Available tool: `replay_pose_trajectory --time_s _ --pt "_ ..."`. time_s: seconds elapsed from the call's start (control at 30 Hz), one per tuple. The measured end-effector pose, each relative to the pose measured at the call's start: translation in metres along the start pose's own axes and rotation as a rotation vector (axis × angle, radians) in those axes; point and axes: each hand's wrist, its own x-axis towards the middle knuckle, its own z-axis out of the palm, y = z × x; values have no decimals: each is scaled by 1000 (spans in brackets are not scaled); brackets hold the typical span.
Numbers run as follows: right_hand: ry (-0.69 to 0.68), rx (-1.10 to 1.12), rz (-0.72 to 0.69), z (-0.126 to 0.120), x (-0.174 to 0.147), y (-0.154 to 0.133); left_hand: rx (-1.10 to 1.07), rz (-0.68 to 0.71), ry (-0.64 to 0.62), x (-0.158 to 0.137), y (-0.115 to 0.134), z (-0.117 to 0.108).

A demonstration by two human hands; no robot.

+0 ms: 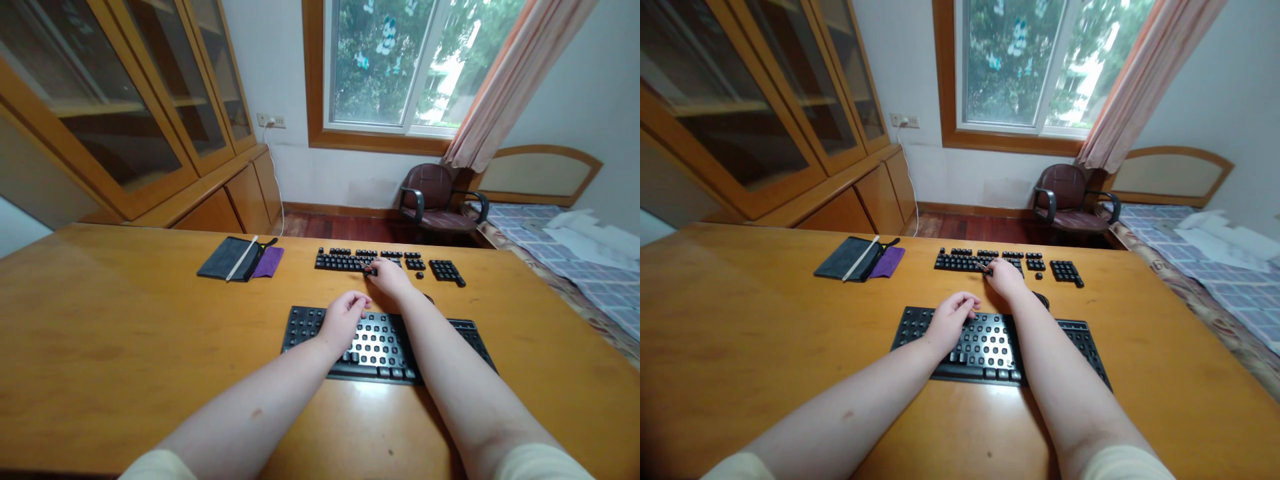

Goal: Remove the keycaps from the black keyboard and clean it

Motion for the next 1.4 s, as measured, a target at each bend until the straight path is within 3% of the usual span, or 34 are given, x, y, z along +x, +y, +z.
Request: replay_pose_trajectory --time_s 0.73,0.8,0.87,0.97,1.03,1.07,1.13,1.2,1.3,1.4 --pt "87 84 -25 2 4 6 10 -8 -3 1 -2 0" --pt "197 176 -62 -10 0 3 3 -3 2 1 -1 0" --pt "392 335 -124 -28 -12 -5 -13 1 7 1 -1 0" --pt "706 552 -177 -51 -47 -23 -34 5 15 2 -3 -1" --pt "781 708 -205 -53 -78 -32 -36 5 25 3 -5 -1" --pt "779 787 -234 -50 -93 -34 -34 3 32 4 -6 0" --pt "499 831 -296 -37 -119 -33 -28 -7 43 4 -8 0" --pt "311 750 -281 -24 -135 -25 -29 -13 44 4 -9 0" --pt "204 588 -201 -16 -137 -14 -38 -2 38 3 -7 1" --pt "59 433 -277 -18 -130 -14 -55 5 42 2 -6 0"
